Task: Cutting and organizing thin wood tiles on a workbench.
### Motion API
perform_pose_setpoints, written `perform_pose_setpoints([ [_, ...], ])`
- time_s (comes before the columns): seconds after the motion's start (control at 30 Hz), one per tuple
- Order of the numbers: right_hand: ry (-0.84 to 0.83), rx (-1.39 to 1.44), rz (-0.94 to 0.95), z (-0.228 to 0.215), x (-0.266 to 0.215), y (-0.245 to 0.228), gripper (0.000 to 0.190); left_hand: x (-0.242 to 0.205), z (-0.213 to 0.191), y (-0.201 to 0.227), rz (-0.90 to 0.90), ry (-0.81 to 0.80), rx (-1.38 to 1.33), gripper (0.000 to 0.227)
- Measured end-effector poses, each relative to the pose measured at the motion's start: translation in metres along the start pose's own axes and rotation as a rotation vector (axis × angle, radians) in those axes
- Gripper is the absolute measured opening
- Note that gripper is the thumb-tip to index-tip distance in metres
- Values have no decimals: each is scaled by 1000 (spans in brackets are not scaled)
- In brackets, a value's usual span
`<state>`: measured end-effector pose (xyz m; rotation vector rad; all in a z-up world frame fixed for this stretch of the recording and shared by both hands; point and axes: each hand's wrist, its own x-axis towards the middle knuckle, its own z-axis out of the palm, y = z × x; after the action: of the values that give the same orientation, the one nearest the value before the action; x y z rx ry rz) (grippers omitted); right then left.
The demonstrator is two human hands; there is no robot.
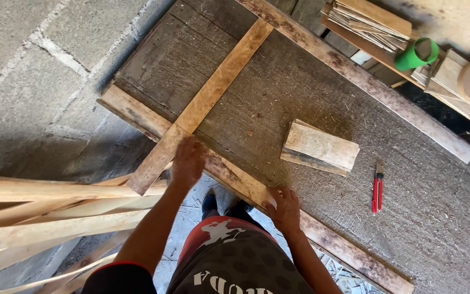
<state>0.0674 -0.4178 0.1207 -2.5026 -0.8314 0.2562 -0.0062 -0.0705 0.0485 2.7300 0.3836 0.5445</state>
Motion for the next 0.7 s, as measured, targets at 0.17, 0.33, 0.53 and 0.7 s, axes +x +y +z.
perform_pose_setpoints([
  [0.17, -7, -9, -7, 3, 1, -2, 51, 2, -5, 32, 78, -149, -20, 50],
  [0.33, -13, -15, -15, 6, -2, -1, 51, -1, -15, 37, 53, -193, -34, 53],
  [0.53, -40, -33, 0, 6, 0, -1, 50, -4, -2, 25, 27, -160, -83, 48],
  [0.7, -17, -3, -20, 5, 0, 0, 51, 4, 1, 18, -168, -3, 68, 70],
])
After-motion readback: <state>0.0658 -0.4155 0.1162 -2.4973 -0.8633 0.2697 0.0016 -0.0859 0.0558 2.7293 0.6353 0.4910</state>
